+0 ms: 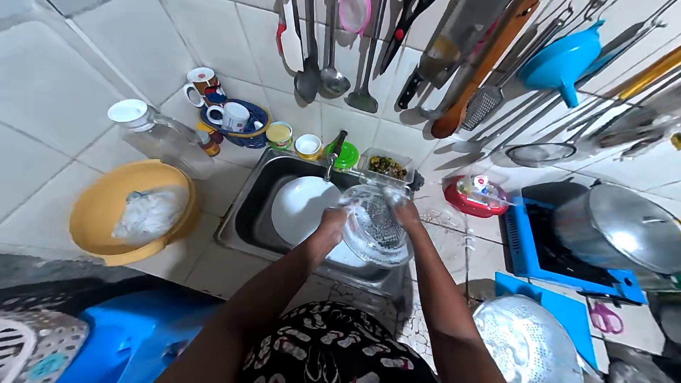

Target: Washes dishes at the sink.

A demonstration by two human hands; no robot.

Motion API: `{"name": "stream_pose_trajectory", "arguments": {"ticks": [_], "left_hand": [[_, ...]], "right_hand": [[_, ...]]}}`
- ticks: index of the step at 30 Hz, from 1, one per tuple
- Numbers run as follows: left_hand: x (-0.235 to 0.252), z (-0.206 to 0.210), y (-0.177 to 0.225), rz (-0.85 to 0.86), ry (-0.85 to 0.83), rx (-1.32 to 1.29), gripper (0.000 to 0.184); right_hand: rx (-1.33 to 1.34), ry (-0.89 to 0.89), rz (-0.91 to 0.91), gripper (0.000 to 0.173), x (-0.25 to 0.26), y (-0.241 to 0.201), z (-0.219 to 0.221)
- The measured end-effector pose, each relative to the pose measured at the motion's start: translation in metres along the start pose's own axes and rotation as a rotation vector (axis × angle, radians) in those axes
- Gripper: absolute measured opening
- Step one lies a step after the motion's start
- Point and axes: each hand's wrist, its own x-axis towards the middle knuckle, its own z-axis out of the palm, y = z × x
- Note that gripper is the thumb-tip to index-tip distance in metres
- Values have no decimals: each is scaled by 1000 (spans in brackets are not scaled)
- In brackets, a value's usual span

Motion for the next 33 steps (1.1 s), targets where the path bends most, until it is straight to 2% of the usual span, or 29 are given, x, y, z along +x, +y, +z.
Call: {"name": "stream_pose_trajectory", "arguments": {"ticks": [2,4,7,8,9,12,16,18,20,22,24,26,27,30,33], "left_hand": [[3,-8,-3,-29,82,-78,37],[5,-12,-3,-38,126,-93,43],[6,-9,-9,13,118,37,43],[4,-7,-10,45,91,102,39],[-1,-6,-9,75,63,158,36],[-12,-1,-3,118,11,163,31],[-21,-8,8,31,31,-57,26],[-19,-14,10,-4,71,-149,27],[-17,-18,12,-41,95,-201,29],[-14,-18,10,-54,118,-185,29],[-11,-15,6,-27,126,-107,31],[-11,-9,1,46,118,24,34],[-13,-7,0,89,101,90,34],[-27,-3,5,180,39,168,29],[-35,-12,13,189,23,120,28]], "right_hand": [[31,33,121,50,-37,16,11],[-7,7,109,52,-91,-1,29],[-217,48,-232,44,-139,-39,65],[-242,61,-322,42,-137,-50,68],[-241,17,-326,44,-128,-62,63],[-170,-150,-126,48,-79,-71,24],[25,-51,0,44,-23,8,2],[272,66,-32,44,-35,45,11],[346,159,-47,48,-74,50,27],[135,154,-91,49,-116,24,42],[-115,102,-235,44,-142,-13,54],[-255,71,-406,42,-145,-42,60],[-283,34,-406,43,-138,-55,56],[-187,-82,-186,49,-96,-66,29],[-11,21,22,50,-49,-29,10]]}}
